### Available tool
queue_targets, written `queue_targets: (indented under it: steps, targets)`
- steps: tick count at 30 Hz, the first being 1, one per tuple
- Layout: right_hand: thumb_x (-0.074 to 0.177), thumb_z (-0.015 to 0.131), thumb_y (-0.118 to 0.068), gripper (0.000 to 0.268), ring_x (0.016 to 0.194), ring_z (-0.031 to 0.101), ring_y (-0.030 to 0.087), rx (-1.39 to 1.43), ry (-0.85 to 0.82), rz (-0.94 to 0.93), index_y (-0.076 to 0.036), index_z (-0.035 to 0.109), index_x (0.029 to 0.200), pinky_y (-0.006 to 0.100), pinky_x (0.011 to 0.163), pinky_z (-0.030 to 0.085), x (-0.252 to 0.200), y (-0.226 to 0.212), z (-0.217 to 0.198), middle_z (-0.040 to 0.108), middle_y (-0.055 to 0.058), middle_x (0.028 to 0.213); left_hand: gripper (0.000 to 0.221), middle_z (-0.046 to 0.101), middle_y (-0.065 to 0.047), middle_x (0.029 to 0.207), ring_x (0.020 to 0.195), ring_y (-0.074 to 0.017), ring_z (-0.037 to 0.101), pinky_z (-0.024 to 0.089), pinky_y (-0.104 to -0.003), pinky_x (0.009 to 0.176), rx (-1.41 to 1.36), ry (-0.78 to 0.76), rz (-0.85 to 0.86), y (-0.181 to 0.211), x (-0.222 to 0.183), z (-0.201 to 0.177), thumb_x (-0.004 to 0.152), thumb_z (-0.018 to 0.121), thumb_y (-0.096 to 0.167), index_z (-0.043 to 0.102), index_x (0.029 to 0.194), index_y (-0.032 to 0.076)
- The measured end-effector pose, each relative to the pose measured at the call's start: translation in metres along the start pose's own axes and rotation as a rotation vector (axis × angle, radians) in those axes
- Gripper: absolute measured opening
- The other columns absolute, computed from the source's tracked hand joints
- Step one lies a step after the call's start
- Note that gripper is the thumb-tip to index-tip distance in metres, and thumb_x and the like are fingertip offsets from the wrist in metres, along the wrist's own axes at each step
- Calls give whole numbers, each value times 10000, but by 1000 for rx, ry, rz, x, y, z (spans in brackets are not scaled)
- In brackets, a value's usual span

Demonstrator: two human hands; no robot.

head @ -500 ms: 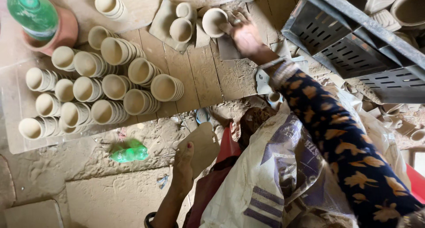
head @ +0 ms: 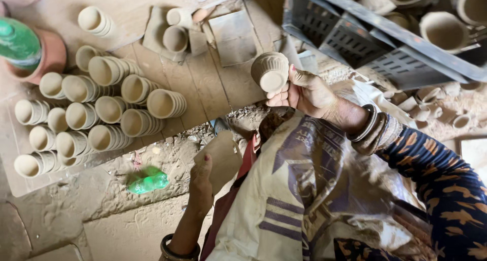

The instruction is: The person sits on a low stool and smooths the interior and exterior surfaces of small clay cups using a damp cloth. They handle the cups one at a time, rotating them to wipe all sides, and place the finished cups into a nearby crate.

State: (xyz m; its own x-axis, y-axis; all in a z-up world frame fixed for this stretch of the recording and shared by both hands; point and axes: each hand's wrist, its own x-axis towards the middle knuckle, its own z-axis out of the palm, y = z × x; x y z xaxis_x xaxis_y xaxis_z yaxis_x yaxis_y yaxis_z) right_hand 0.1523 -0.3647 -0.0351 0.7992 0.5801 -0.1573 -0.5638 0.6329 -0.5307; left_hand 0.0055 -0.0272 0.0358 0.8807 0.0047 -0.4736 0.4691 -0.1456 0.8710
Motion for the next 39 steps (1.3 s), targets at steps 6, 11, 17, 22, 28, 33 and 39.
queue_targets:
  steps: [6,11,17,22,28,33,39]
  targets:
    - [1107,465,-380,486,1014,721,340,293,-76,-8,12,585,1369,694,1147,454,-59,-12,8,727,181,1121,597,700,-183,1298,1169,-239,711,542,-360,1036,112,-32,235,21,-1,10,1075,386,437,591,1354,-49]
    - [1055,542,-596,673,968,723,401,215,-101,-8,25,616,1303,696,1118,449,-98,-26,20,723,209,1142,508,686,-185,1305,1163,-257,695,552,-366,1060,455,25,726,59,4,27,1187,390,352,555,1442,-56]
    - [950,505,-661,704,1031,715,383,196,80,87,-15,644,1194,665,962,539,-118,-26,17,676,221,1204,551,657,-240,1373,1251,-300,651,512,-383,1081,22,-290,503,126,-15,84,1122,400,317,520,1438,-118]
    - [1034,499,-753,878,976,686,335,163,-245,35,103,683,1099,476,806,606,-128,-27,7,687,237,1098,481,485,-255,1574,1461,-340,521,426,-402,1250,380,-240,1122,164,-34,138,1173,371,230,419,1524,-94]
    - [1005,491,-721,809,855,662,303,-55,168,-74,60,666,1117,428,761,607,-123,-25,15,673,189,975,595,298,-241,1665,1563,-357,333,325,-599,1291,973,17,1680,124,-5,207,1123,528,194,282,1633,10]
    - [1022,415,-699,785,749,627,276,-707,186,-288,42,651,1132,413,672,581,-134,-10,29,650,157,885,631,221,-218,1681,1574,-328,262,259,-586,1276,877,14,1846,83,11,220,1142,431,343,201,1663,72]
    - [1042,324,-673,765,622,585,243,-1483,238,-575,19,632,1149,395,565,551,-146,2,38,623,117,778,613,301,-212,1608,1485,-308,352,319,-536,1242,573,125,1710,80,6,237,1136,373,421,250,1622,68]
